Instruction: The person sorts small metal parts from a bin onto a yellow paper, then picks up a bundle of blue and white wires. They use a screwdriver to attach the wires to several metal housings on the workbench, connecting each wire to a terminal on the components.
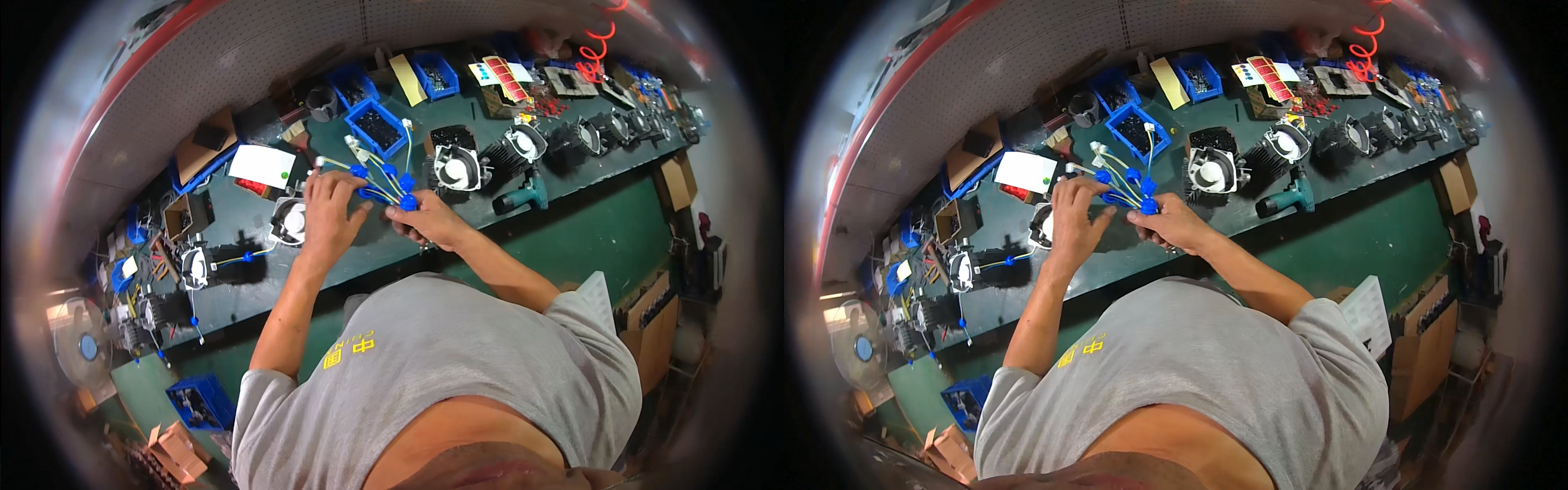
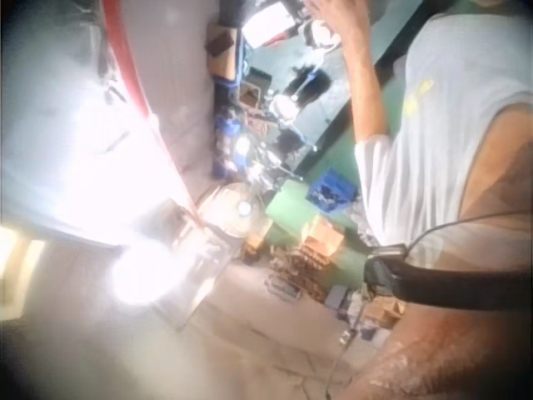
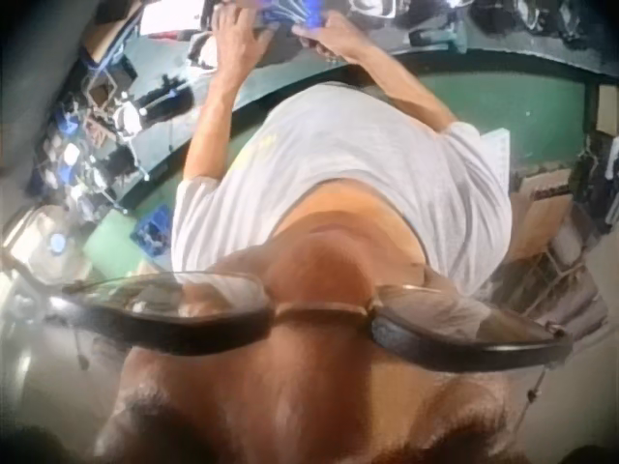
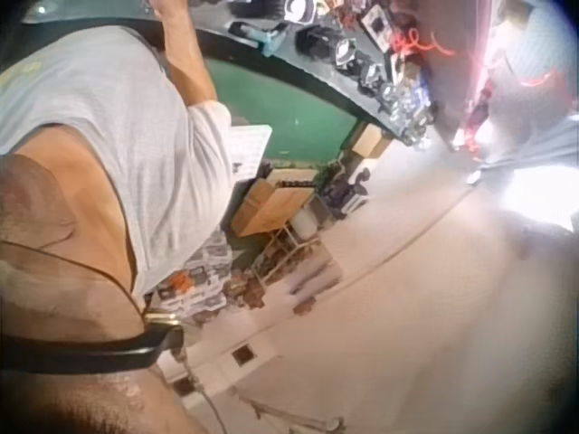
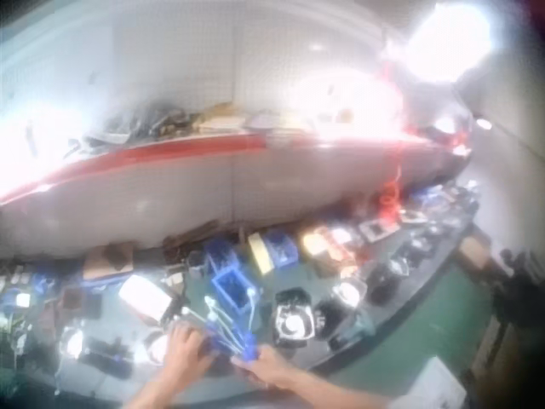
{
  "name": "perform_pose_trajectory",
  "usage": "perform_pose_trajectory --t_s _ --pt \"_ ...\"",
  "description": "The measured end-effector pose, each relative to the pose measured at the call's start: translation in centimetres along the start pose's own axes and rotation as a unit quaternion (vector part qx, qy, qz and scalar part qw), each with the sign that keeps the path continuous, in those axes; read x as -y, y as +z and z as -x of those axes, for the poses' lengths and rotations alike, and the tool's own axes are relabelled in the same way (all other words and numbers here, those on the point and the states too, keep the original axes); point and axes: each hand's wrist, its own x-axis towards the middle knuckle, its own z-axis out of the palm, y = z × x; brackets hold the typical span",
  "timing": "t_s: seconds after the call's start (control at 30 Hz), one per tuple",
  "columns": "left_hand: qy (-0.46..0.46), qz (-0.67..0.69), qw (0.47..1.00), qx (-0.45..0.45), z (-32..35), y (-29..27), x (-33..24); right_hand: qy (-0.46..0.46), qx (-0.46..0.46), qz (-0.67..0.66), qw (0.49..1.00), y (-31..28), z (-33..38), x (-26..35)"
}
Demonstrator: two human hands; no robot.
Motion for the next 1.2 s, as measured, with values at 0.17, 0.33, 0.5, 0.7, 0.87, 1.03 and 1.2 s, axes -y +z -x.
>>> perform_pose_trajectory --t_s 0.17,0.33,0.5,0.7,0.87,1.03,1.2 --pt "0.032 -0.007 0.997 0.065 -3.5 4.7 -5.1 0.022 0.026 0.004 0.999 -8.1 4.1 -0.4" --pt "-0.027 -0.024 0.998 0.059 -6.5 7.0 -8.9 -0.031 0.006 0.008 0.999 -12.4 6.4 -1.1" --pt "-0.078 -0.005 0.987 0.141 -7.1 7.8 -9.5 -0.049 -0.034 0.032 0.998 -14.7 5.8 -2.9" --pt "-0.007 0.053 0.975 0.214 -6.6 10.2 -7.9 -0.105 -0.067 0.070 0.990 -13.2 5.3 -2.1" --pt "-0.081 0.041 0.966 0.244 -6.5 8.6 -5.2 -0.147 -0.189 0.110 0.965 -14.2 5.1 -4.0" --pt "-0.209 0.124 0.953 0.181 -4.3 10.1 -0.2 -0.128 -0.416 0.114 0.893 -14.5 3.3 -6.8" --pt "-0.238 0.199 0.939 0.149 -3.2 15.3 1.4 -0.200 -0.514 0.232 0.801 -14.9 0.2 -8.3"
